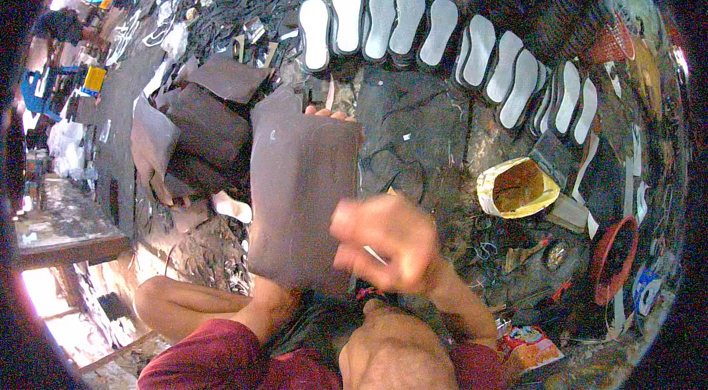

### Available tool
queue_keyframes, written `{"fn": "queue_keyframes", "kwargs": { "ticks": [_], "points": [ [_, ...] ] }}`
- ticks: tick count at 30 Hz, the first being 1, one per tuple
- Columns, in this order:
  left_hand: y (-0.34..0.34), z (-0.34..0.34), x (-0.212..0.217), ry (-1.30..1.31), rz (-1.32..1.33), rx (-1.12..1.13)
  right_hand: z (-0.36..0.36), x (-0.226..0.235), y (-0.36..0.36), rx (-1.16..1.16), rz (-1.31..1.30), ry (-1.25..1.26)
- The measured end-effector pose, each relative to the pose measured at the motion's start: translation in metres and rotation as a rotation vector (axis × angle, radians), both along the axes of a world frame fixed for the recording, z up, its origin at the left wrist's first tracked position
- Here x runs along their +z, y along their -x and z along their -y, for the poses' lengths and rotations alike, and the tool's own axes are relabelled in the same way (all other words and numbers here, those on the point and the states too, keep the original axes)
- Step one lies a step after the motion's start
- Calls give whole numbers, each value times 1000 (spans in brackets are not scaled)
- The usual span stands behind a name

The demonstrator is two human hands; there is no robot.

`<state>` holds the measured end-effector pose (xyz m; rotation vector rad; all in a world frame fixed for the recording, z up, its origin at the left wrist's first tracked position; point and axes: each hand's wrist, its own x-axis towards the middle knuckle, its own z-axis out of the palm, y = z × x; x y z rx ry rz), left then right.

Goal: The person assembles slipper soles by placing white insoles onto brown rubber outsoles. They repeatedly pick up an insole, align it with an outsole, press it into place, and set the completed pair aside. The process continues with multiple units in a repetitive sequence.

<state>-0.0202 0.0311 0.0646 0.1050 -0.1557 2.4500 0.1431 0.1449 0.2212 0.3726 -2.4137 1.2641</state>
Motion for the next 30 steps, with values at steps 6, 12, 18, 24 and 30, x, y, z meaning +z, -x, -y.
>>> {"fn": "queue_keyframes", "kwargs": {
  "ticks": [6, 12, 18, 24, 30],
  "points": [
    [-16, -1, 87, -86, -141, -147, -8, 19, 45, -241, 85, 4],
    [-37, 8, 105, 7, -348, -169, 3, 27, 12, 165, -285, 74],
    [-60, 11, 122, 69, -160, -173, 14, 14, 13, -210, -221, 312],
    [-60, 17, 122, 388, -470, -233, 15, 6, 10, -385, -59, 353],
    [-40, -4, 73, -20, -434, -45, 23, -4, 15, -639, 226, 659]
  ]
}}
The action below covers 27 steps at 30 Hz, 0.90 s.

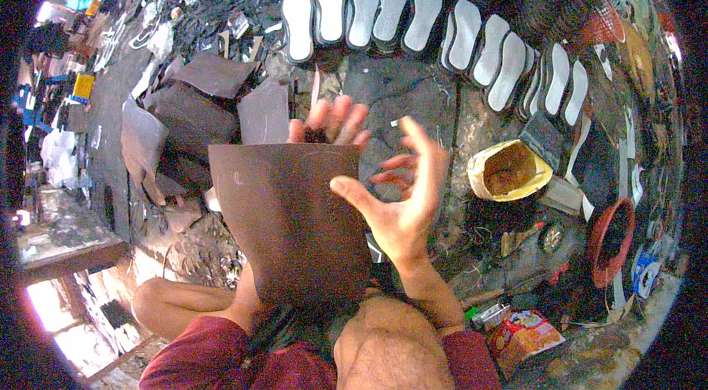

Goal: The person assembles slipper soles by placing white insoles onto brown rubber outsoles. They repeatedly pick up an insole, align it with an outsole, press it into place, and set the completed pair aside. The process continues with multiple units in a repetitive sequence.

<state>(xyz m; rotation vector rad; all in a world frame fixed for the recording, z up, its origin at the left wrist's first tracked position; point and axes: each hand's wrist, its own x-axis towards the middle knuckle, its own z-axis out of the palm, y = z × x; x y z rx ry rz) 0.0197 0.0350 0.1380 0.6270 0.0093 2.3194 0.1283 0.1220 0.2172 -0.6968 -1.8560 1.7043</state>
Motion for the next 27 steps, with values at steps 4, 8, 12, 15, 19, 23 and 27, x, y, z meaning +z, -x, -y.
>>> {"fn": "queue_keyframes", "kwargs": {
  "ticks": [4, 8, 12, 15, 19, 23, 27],
  "points": [
    [44, 48, -17, 424, 111, 397, 6, -2, -24, 435, 104, 547],
    [72, 105, 45, 896, -299, 723, -19, -2, -17, 409, 117, 70],
    [47, 112, 112, 1382, -1239, 206, -13, 19, -5, 538, 161, -29],
    [39, 122, 109, 1441, -1045, 45, -14, 23, -1, 602, 148, 48],
    [42, 124, 104, 1285, -1041, 23, -19, 18, 8, 636, 255, 235],
    [35, 113, 101, 1277, -876, -43, -14, 7, 20, 557, 182, 188],
    [32, 111, 79, 1448, -663, 35, -17, -22, 42, 576, 204, 172]
  ]
}}
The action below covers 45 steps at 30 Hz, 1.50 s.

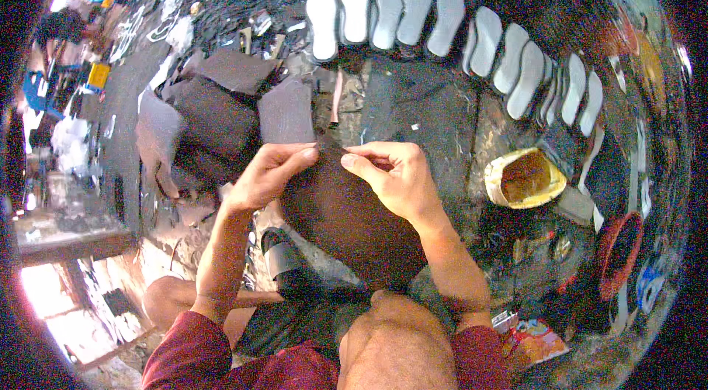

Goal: The person assembles slipper soles by placing white insoles onto brown rubber outsoles. They repeatedly pick up an insole, align it with an outsole, press it into place, and set the completed pair aside. The process continues with multiple units in a repetitive sequence.

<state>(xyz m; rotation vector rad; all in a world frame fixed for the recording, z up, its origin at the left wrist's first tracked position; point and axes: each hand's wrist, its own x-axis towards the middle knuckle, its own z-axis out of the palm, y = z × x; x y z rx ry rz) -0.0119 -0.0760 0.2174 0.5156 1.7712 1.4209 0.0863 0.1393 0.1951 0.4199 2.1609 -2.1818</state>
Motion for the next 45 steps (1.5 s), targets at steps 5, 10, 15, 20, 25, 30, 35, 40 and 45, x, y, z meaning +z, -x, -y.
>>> {"fn": "queue_keyframes", "kwargs": {
  "ticks": [5, 10, 15, 20, 25, 30, 35, 40, 45],
  "points": [
    [30, 81, -24, 145, -250, 749, -3, 2, 14, -427, -394, -570],
    [42, 241, -43, -465, -302, 1342, 13, -29, 44, -473, -298, -421],
    [11, 178, -98, -236, -446, 1803, 95, -16, 37, 133, -246, -203],
    [70, 97, -163, 285, -482, 834, 134, 65, 12, 1341, -747, 833],
    [167, 94, -247, 489, -846, 477, 154, 88, -1, 1686, -657, 1256],
    [199, 102, -249, 630, -832, 204, 148, 74, -25, 1590, -636, 1414],
    [199, 87, -221, 794, -863, 102, 135, 79, -32, 1573, -658, 1327],
    [217, 85, -192, 1015, -1022, -125, 103, 59, -9, 1321, -377, 843],
    [152, 46, -162, 544, -645, -472, 69, -30, -1, 221, 116, -69]
  ]
}}
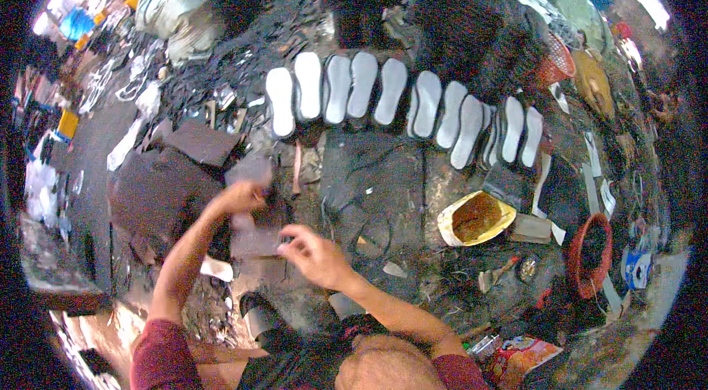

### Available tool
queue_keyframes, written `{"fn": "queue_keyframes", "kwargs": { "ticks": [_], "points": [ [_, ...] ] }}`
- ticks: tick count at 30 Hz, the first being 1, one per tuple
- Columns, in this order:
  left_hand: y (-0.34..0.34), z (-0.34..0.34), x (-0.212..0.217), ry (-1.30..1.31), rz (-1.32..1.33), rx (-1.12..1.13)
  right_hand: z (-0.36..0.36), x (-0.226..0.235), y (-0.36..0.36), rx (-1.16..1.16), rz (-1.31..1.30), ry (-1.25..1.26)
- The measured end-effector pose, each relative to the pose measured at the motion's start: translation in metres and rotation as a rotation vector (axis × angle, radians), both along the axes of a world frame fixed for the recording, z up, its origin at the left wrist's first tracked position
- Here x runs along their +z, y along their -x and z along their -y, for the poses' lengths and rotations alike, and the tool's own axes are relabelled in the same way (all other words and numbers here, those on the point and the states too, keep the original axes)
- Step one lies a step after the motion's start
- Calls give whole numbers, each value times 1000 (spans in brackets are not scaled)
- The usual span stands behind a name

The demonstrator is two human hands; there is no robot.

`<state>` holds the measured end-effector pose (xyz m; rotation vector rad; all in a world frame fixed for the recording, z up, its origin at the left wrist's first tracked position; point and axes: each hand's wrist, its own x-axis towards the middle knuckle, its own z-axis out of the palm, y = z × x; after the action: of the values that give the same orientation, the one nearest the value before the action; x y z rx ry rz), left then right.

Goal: The person assembles slipper soles by placing white insoles onto brown rubber outsoles. They repeatedly pick up an insole, align it with an outsole, press it into place, and set the completed pair aside. The process continues with multiple units in a repetitive sequence.

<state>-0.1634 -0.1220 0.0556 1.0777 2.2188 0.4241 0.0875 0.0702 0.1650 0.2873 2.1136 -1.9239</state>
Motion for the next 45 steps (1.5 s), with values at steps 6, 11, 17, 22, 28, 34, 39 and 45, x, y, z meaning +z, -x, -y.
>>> {"fn": "queue_keyframes", "kwargs": {
  "ticks": [6, 11, 17, 22, 28, 34, 39, 45],
  "points": [
    [-224, -91, 100, -506, 570, 353, -48, -45, -31, -398, -148, 89],
    [-238, -119, 49, -683, 556, 609, -147, -126, -72, -731, -111, 35],
    [-223, -91, -20, -239, -276, 145, -232, -57, -34, -897, -474, -814],
    [-223, -93, -45, -133, -145, 174, -425, -43, -36, -1074, 4, -1369],
    [-155, -87, -64, -394, -45, 386, -438, -45, -13, -628, 480, -1399],
    [-120, -167, 6, -451, -236, 237, -481, -37, -56, -564, 74, -1354],
    [-145, -305, 37, -649, 251, 166, -545, -38, -93, -355, -25, -872],
    [-160, -456, 24, -620, 498, 90, -498, -37, -82, -5, -65, -1609]
  ]
}}
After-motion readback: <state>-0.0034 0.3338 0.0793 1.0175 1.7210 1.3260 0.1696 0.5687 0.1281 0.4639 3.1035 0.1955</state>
